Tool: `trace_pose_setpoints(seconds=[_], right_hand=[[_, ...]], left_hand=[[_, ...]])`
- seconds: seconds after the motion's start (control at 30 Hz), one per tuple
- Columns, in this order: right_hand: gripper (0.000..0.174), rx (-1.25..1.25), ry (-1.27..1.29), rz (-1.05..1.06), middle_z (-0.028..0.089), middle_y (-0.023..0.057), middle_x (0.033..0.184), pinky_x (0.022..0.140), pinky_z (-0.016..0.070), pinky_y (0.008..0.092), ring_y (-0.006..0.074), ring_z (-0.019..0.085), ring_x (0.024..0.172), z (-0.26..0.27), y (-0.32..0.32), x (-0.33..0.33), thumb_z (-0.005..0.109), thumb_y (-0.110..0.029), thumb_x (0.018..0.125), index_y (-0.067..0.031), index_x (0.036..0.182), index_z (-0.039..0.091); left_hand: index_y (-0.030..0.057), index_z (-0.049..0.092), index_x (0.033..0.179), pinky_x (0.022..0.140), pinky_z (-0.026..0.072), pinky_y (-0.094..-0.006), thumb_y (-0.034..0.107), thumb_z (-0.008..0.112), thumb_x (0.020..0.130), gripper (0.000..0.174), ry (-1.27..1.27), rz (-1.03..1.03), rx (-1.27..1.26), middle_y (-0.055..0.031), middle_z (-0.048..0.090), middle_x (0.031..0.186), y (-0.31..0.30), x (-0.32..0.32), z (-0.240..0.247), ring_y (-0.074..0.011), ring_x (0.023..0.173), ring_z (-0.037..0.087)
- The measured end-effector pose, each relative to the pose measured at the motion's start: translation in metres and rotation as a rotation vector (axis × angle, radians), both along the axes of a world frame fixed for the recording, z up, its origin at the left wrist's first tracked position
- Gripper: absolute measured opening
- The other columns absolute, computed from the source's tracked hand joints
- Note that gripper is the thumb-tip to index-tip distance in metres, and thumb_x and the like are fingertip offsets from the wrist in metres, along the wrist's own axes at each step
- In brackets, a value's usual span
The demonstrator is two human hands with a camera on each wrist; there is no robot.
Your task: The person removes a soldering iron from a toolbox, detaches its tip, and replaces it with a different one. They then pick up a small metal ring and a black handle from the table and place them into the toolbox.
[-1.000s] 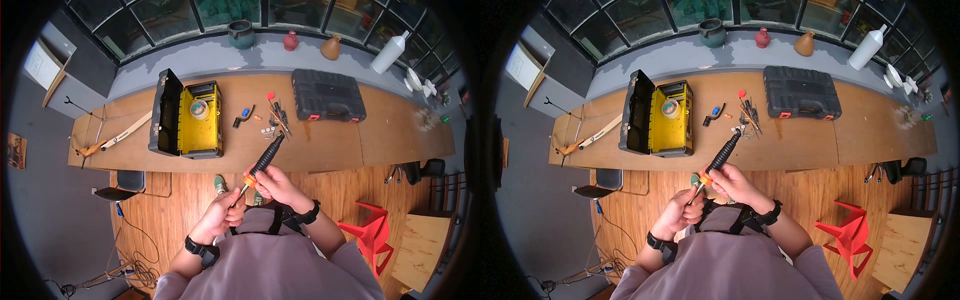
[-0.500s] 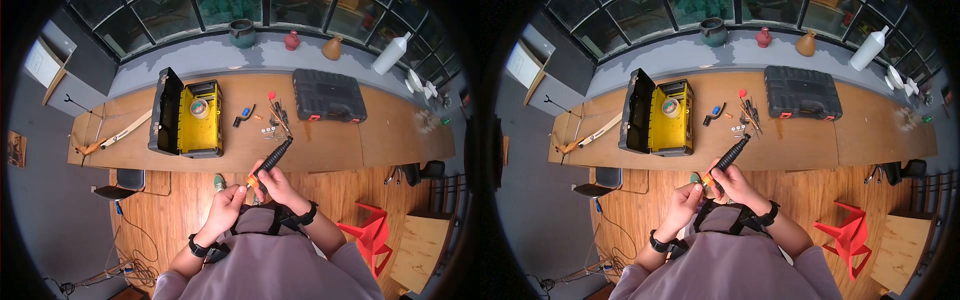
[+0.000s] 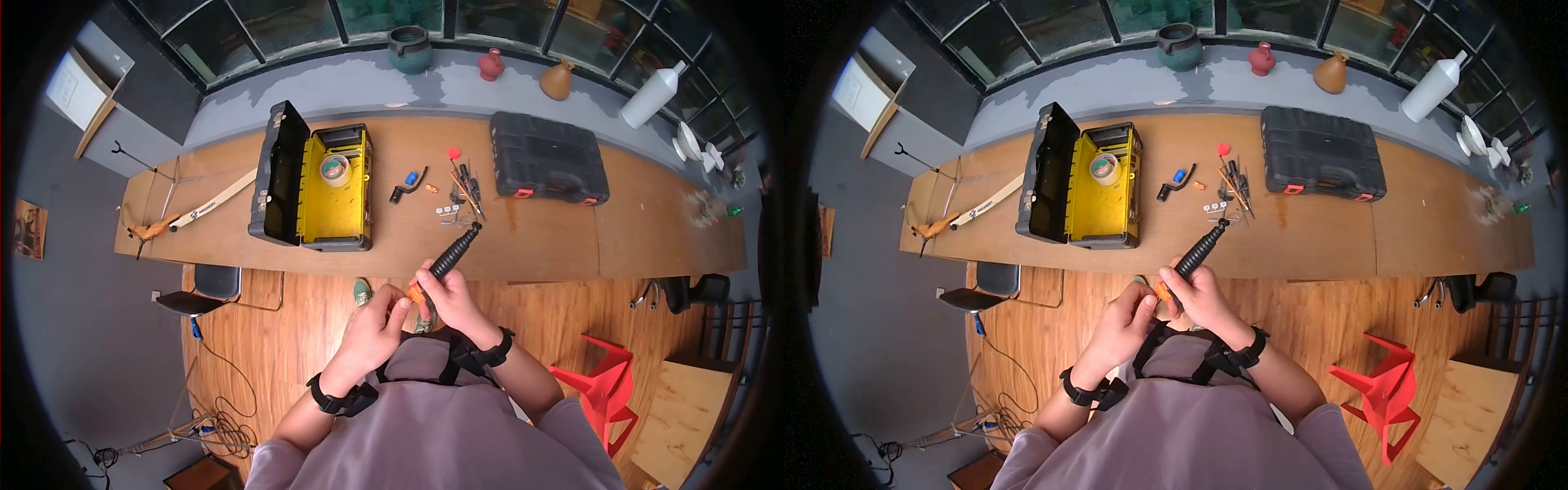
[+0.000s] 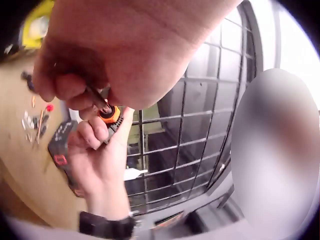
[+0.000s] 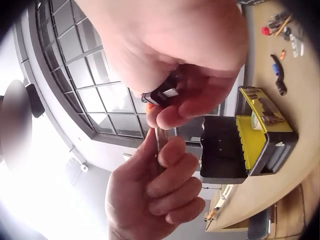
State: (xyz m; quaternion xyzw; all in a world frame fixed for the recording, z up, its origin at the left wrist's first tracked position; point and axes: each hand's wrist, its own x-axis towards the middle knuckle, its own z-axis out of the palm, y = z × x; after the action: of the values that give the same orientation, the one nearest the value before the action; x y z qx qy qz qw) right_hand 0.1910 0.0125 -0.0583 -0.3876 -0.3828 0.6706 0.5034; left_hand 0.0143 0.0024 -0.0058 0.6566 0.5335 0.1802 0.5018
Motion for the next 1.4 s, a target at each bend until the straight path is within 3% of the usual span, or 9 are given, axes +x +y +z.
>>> trace_pose_setpoints(seconds=[0.07,0.17,0.27,0.43,0.6,0.97,1.07,1.23,1.4], right_hand=[[0.031,0.022,-0.083,-0.047,0.057,0.0007,0.063,0.043,0.0427,0.0226,0.0078,0.053,0.046,-0.004,0.002,-0.003,0.053,-0.026,0.106,-0.0036,0.085,0.057],[0.034,-0.045,-0.055,-0.116,0.056,0.0005,0.061,0.043,0.0422,0.0229,0.0082,0.054,0.045,0.004,0.009,-0.002,0.055,-0.028,0.105,-0.0034,0.082,0.059],[0.037,-0.122,-0.087,-0.171,0.055,0.0001,0.058,0.042,0.0419,0.0232,0.0085,0.054,0.045,-0.001,0.014,0.003,0.057,-0.03,0.104,-0.0035,0.079,0.06],[0.036,0.066,-0.133,-0.19,0.051,-0.0027,0.057,0.044,0.0366,0.0243,0.0056,0.048,0.048,-0.016,0.013,-0.009,0.062,-0.026,0.101,-0.0052,0.073,0.056],[0.035,0.265,-0.312,-0.286,0.045,-0.0041,0.058,0.05,0.0319,0.0275,0.0056,0.041,0.056,-0.011,0.017,-0.007,0.065,-0.02,0.097,-0.0065,0.069,0.049],[0.052,0.214,-0.482,-0.217,0.05,0.0154,0.068,0.06,0.0402,0.0434,0.0321,0.054,0.064,-0.031,0.055,-0.034,0.027,-0.048,0.107,-0.0034,0.093,0.05],[0.053,0.146,-0.531,-0.243,0.052,0.0161,0.072,0.062,0.0445,0.0395,0.0314,0.055,0.066,-0.041,0.082,-0.047,0.026,-0.047,0.108,-0.0025,0.099,0.053],[0.053,-0.198,-0.329,-0.121,0.058,-0.0002,0.087,0.06,0.0472,0.0253,0.0075,0.055,0.076,-0.08,0.116,-0.02,0.025,-0.058,0.107,-0.0126,0.113,0.052],[0.062,-0.385,-0.339,-0.237,0.06,0.0003,0.085,0.061,0.0463,0.0242,0.0084,0.057,0.075,-0.099,0.115,0.028,0.025,-0.067,0.103,-0.0125,0.111,0.054]], left_hand=[[-0.0025,0.058,0.109,0.068,0.0522,-0.0332,0.04,0.035,0.111,0.049,0.091,-0.001,-0.012,-0.0036,0.065,0.085,0.0,0.0,0.008,-0.0171,0.071,0.063],[-0.0011,0.057,0.129,0.087,0.0506,-0.0347,0.044,0.029,0.111,0.056,-0.443,0.153,-0.229,-0.0113,0.065,0.112,0.006,-0.013,-0.011,-0.0197,0.097,0.065],[-0.0004,0.057,0.129,0.087,0.051,-0.0345,0.04,0.032,0.111,0.05,-0.374,0.19,-0.064,-0.01,0.066,0.111,0.01,-0.018,0.003,-0.0196,0.099,0.065],[-0.0001,0.059,0.122,0.076,0.0546,-0.0329,0.009,0.075,0.089,0.038,-0.11,0.079,0.241,-0.0132,0.071,0.101,0.006,0.014,0.007,-0.0216,0.09,0.071],[0.0,0.061,0.117,0.073,0.0565,-0.0349,0.009,0.076,0.087,0.036,-0.013,0.059,0.294,-0.0159,0.072,0.094,0.015,0.022,0.017,-0.0283,0.087,0.072],[-0.0021,0.062,0.116,0.077,0.0538,-0.0266,0.007,0.078,0.085,0.035,-0.12,0.109,-0.02,-0.006,0.071,0.092,0.07,-0.004,-0.01,-0.0096,0.083,0.065],[-0.0037,0.063,0.109,0.072,0.0527,-0.0261,0.01,0.077,0.084,0.032,-0.276,0.233,0.019,-0.0069,0.069,0.087,0.091,-0.008,-0.041,-0.0085,0.079,0.063],[-0.0028,0.066,0.099,0.062,0.0479,-0.0224,0.014,0.076,0.087,0.023,-0.35,0.557,0.0,-0.0024,0.066,0.079,0.158,-0.057,-0.118,-0.0058,0.069,0.058],[-0.004,0.069,0.095,0.063,0.0503,-0.0269,0.024,0.079,0.082,0.033,-0.165,0.716,-0.02,-0.0064,0.069,0.075,0.238,-0.086,-0.172,-0.0129,0.065,0.063]])
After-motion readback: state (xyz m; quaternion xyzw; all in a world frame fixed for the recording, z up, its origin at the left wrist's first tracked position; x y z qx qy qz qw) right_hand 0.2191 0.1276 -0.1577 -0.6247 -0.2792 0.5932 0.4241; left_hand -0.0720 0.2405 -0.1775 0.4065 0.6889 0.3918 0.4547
